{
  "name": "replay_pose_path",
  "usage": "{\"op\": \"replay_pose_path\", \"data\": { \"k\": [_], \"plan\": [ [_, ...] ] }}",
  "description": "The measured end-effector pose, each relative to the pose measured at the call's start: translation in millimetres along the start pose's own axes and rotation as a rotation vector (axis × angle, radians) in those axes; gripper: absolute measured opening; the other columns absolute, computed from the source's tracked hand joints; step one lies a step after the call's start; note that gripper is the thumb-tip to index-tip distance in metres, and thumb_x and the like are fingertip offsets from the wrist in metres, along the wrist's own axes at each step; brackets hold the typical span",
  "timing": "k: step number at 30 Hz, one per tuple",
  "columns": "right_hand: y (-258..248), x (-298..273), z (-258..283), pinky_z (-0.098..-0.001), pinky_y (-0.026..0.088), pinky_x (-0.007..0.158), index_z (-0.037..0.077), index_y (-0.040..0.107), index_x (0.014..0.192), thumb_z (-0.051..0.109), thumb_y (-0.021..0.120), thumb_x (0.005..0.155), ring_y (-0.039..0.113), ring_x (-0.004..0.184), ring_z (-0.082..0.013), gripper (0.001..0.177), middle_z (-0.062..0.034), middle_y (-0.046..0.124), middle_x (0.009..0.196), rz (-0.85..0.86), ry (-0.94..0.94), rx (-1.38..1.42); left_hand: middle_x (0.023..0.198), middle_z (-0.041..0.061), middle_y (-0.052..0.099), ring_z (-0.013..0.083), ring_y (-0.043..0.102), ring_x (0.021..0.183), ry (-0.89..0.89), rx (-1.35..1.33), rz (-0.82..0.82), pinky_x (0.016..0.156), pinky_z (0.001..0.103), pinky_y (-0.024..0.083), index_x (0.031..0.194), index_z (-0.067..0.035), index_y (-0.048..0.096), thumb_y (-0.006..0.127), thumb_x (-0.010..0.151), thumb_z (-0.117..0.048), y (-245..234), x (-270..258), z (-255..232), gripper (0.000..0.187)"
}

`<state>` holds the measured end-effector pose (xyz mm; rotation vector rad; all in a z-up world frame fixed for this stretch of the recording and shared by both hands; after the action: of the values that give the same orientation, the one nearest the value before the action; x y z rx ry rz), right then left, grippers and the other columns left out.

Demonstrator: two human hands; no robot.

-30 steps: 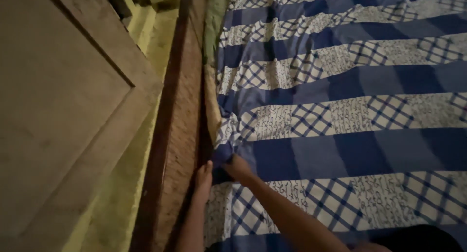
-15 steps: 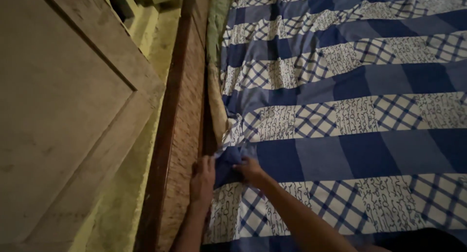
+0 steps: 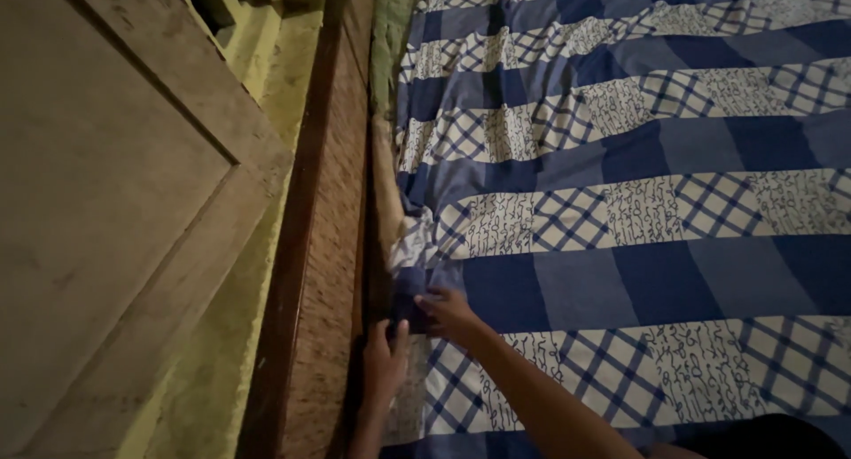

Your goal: The person spreads a blue and white checkered bedsheet over a mattress, tucking the edges into the bed frame and smoothing the fabric. After pulling the sheet taut along the length of the bed, they stand up and hold their hands open.

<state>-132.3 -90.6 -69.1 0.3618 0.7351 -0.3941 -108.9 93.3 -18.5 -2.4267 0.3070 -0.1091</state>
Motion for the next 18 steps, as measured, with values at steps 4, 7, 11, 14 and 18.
{"op": "replay_pose_path", "data": {
  "k": [4, 7, 11, 14, 18],
  "plan": [
    [8, -31, -3, -0.0465, 0.063, 0.093, 0.006, 0.046, 0.15, 0.035, 0.062, 0.103, 0.071, 0.113, -0.0341, 0.057, -0.0226, 0.065, 0.133, 0.25, -0.011, 0.277, 0.137, 0.032, 0.055, 0.0445, 0.054, 0.128, -0.038, 0.105, 0.077, 0.106, 0.047, 0.044, 0.14, 0.006, 0.049, 0.068, 0.097, -0.047, -16, 0, -38, 0.071],
    [29, -47, 0, -0.0476, 0.057, 0.091, -0.002, 0.051, 0.15, 0.032, 0.057, 0.109, 0.063, 0.103, -0.0334, 0.053, -0.0268, 0.061, 0.13, 0.538, -0.178, 0.137, 0.152, 0.034, 0.034, 0.0468, 0.042, 0.137, 0.023, 0.273, -0.012, 0.111, 0.046, 0.038, 0.152, 0.011, 0.027, 0.069, 0.089, -0.043, -29, 2, -66, 0.093],
    [20, -37, -7, -0.0434, 0.058, 0.1, 0.008, 0.05, 0.15, 0.031, 0.051, 0.106, 0.065, 0.114, -0.0299, 0.049, -0.0189, 0.063, 0.132, 0.408, -0.214, -0.239, 0.166, 0.022, 0.027, 0.04, 0.035, 0.147, 0.421, 0.547, 0.043, 0.121, 0.044, 0.031, 0.156, 0.002, 0.031, 0.058, 0.091, -0.02, -10, 9, -92, 0.074],
    [3, -40, 15, -0.0399, 0.058, 0.103, 0.004, 0.057, 0.14, 0.024, 0.055, 0.105, 0.07, 0.118, -0.03, 0.04, -0.0158, 0.068, 0.133, 0.294, -0.36, -0.334, 0.169, 0.015, 0.023, 0.0326, 0.027, 0.153, 0.546, 0.93, 0.125, 0.124, 0.042, 0.025, 0.158, -0.005, 0.028, 0.055, 0.094, -0.017, 35, 32, -30, 0.07],
    [-76, -31, 44, -0.042, 0.054, 0.105, 0.005, 0.065, 0.131, 0.01, 0.061, 0.092, 0.066, 0.124, -0.0317, 0.04, -0.0175, 0.069, 0.131, -0.104, -0.626, -0.754, 0.168, 0.014, 0.018, 0.0313, 0.017, 0.155, 0.433, 0.653, 0.108, 0.125, 0.045, 0.015, 0.156, -0.001, 0.026, 0.049, 0.099, -0.042, 38, 53, -39, 0.074]
  ]
}}
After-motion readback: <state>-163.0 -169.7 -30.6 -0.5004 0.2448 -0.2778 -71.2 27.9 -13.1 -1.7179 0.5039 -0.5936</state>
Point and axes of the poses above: each hand's wrist, its own x-axis towards the middle knuckle, its own y-axis out of the palm, z = x × y, the point moved 7 cm from there along x, towards the middle knuckle
